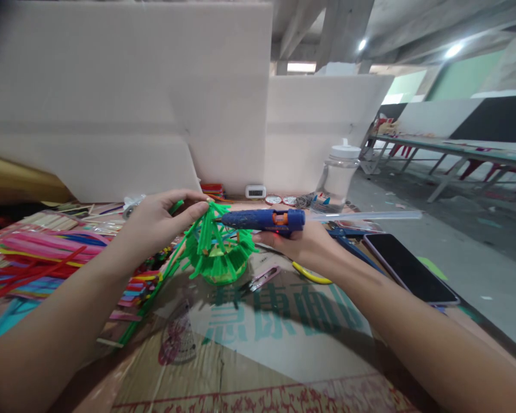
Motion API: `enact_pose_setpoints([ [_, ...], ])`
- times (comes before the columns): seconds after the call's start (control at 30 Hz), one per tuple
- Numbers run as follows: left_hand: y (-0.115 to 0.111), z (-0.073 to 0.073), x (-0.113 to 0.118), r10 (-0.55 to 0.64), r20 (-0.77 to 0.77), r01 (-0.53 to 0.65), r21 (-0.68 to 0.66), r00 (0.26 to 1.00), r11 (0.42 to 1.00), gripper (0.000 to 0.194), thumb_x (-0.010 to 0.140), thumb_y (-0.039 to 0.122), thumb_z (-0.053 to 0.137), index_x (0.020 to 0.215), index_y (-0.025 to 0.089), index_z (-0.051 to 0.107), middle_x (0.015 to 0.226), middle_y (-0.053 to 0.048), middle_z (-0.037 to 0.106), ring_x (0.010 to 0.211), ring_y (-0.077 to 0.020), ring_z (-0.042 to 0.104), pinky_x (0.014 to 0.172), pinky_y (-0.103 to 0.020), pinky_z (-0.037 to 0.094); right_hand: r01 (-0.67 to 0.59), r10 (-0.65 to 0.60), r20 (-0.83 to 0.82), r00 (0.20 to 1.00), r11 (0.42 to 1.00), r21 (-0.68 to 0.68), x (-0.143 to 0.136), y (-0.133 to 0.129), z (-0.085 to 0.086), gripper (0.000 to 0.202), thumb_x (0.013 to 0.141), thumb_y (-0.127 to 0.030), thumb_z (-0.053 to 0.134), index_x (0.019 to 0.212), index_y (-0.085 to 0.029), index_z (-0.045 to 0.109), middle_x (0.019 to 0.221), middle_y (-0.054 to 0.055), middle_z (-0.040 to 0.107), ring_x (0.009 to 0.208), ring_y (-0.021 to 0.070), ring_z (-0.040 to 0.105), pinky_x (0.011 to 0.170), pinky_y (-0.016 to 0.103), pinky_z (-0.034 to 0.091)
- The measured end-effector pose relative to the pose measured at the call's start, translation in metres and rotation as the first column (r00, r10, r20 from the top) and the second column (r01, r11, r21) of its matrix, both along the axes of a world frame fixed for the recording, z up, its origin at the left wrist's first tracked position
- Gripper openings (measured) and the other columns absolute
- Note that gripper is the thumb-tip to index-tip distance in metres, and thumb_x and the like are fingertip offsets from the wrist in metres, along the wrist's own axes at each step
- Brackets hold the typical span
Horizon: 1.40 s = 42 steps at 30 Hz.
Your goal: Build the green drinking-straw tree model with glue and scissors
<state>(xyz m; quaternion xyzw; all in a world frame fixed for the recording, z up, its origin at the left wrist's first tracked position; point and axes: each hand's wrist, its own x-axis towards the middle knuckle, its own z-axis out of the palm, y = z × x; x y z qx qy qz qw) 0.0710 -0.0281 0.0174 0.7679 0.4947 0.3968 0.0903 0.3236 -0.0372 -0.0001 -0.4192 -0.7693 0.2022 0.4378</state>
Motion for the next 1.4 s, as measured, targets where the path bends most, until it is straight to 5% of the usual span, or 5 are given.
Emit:
enact_pose_setpoints([
  [0.33, -0.0007, 0.0015, 0.0004, -0.015, -0.006, 0.015, 0.007, 1.000, 1.000, 0.034, 0.088, 0.051, 0.055, 0.099, 0.025, 0.074, 0.085, 0.000, 0.072, 0.073, -0.0156, 0.062, 0.065, -0.024, 0.049, -0.036, 0.036, -0.002, 0.999, 0.999, -0.003, 0.0008, 0.0006, 0.0004, 0.020, 0.074, -0.034, 0.071, 0.070, -0.022, 0.055, 0.067, -0.001, 0.057, 0.069, 0.0179, 0.058, 0.064, 0.031, 0.050],
  [0.53, -0.0019, 0.0018, 0.0012, 0.002, -0.003, -0.002, -0.010, 1.000, 1.000, 0.035, 0.088, 0.051, 0.055, 0.100, 0.025, 0.074, 0.077, 0.000, 0.070, 0.065, -0.0148, 0.059, 0.058, -0.023, 0.047, -0.021, 0.021, 0.007, 1.000, 1.000, -0.021, 0.0001, 0.0000, 0.0019, 0.027, 0.073, -0.035, 0.072, 0.065, -0.024, 0.049, 0.058, -0.003, 0.045, 0.063, 0.0172, 0.053, 0.061, 0.031, 0.049],
  [0.67, -0.0024, 0.0020, 0.0017, 0.012, -0.003, -0.012, -0.011, 1.000, 1.000, 0.035, 0.088, 0.051, 0.055, 0.100, 0.024, 0.074, 0.076, 0.000, 0.070, 0.065, -0.0146, 0.058, 0.057, -0.023, 0.047, -0.007, 0.007, 0.001, 1.000, 1.000, -0.012, -0.0007, -0.0002, 0.0014, 0.024, 0.072, -0.035, 0.071, 0.064, -0.024, 0.051, 0.058, -0.003, 0.049, 0.065, 0.0184, 0.056, 0.063, 0.032, 0.051],
  [0.93, -0.0012, 0.0023, 0.0002, -0.005, -0.016, 0.005, -0.002, 1.000, 1.000, 0.035, 0.088, 0.052, 0.054, 0.100, 0.024, 0.074, 0.083, -0.001, 0.072, 0.072, -0.0166, 0.061, 0.065, -0.026, 0.049, -0.005, 0.005, -0.004, 1.000, 1.000, -0.011, -0.0016, -0.0007, -0.0007, 0.021, 0.073, -0.038, 0.071, 0.085, -0.021, 0.069, 0.081, 0.003, 0.071, 0.082, 0.0238, 0.066, 0.073, 0.037, 0.056],
  [1.4, -0.0005, 0.0005, -0.0011, 0.007, -0.009, -0.007, -0.012, 1.000, 1.000, 0.036, 0.088, 0.053, 0.054, 0.101, 0.025, 0.073, 0.076, 0.000, 0.070, 0.064, -0.0154, 0.058, 0.057, -0.024, 0.046, -0.155, 0.155, 0.009, 0.988, 0.988, 0.002, 0.0034, 0.0020, -0.0036, 0.035, 0.079, -0.040, 0.074, 0.113, -0.030, 0.072, 0.114, 0.001, 0.073, 0.106, 0.0262, 0.068, 0.094, 0.041, 0.056],
])
